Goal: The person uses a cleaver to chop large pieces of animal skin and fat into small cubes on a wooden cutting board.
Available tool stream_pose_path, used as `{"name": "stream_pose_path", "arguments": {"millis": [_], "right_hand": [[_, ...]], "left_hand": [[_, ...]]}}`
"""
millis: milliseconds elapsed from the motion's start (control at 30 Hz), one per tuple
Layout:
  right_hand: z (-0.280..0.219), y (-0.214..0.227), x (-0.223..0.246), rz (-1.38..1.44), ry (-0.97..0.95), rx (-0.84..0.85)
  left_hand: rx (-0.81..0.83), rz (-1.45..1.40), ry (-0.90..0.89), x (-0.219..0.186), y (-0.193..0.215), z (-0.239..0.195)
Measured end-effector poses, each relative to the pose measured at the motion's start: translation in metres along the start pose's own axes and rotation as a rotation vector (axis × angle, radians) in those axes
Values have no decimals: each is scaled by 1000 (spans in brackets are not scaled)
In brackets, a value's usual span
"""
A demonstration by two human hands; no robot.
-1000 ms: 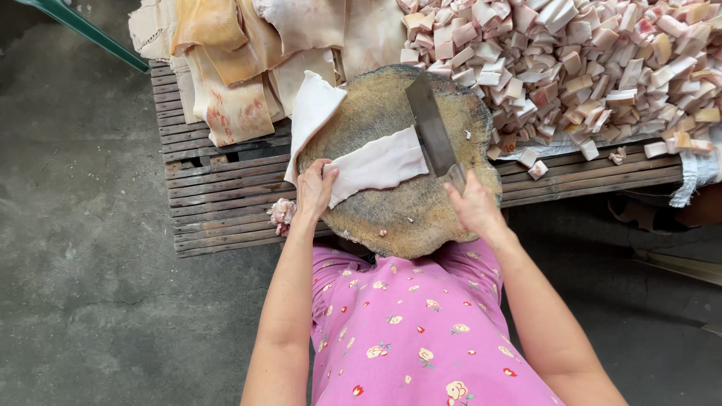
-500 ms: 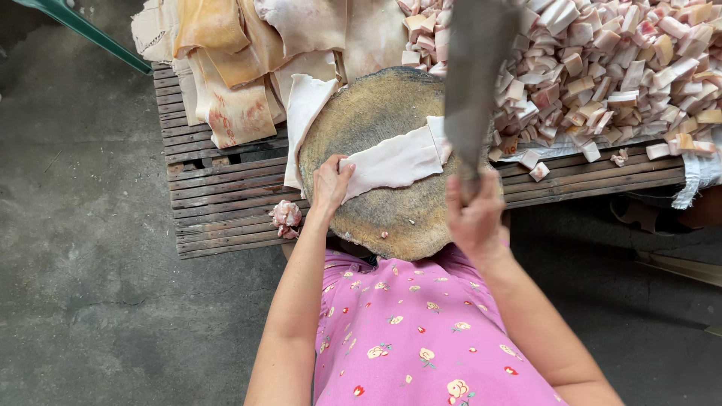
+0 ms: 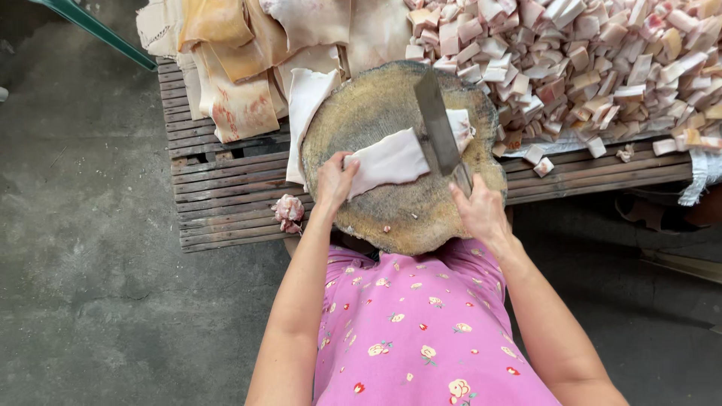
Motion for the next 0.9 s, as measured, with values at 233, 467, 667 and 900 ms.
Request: {"name": "stream_pose_path", "arguments": {"millis": [233, 467, 667, 900], "right_hand": [[-30, 24, 22, 287, 310, -325], [-2, -54, -18, -172, 81, -32], [0, -27, -16, 103, -259, 213], [-30, 17, 36, 179, 149, -75]], "left_hand": [[30, -34, -42, -24, -19, 7], [40, -17, -70, -18, -12, 4], [-5, -77, 61, -1, -3, -4], [40, -82, 33, -18, -27, 2]]}}
Point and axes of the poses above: each hand's wrist, its own z-axis towards the middle knuckle, its own y-axis out of the back of the hand, x = y × z, the point moved 2 cm from there along z, towards the middle knuckle, and after that the axes turned 10 degrees about -y, right-handed, at the moved point
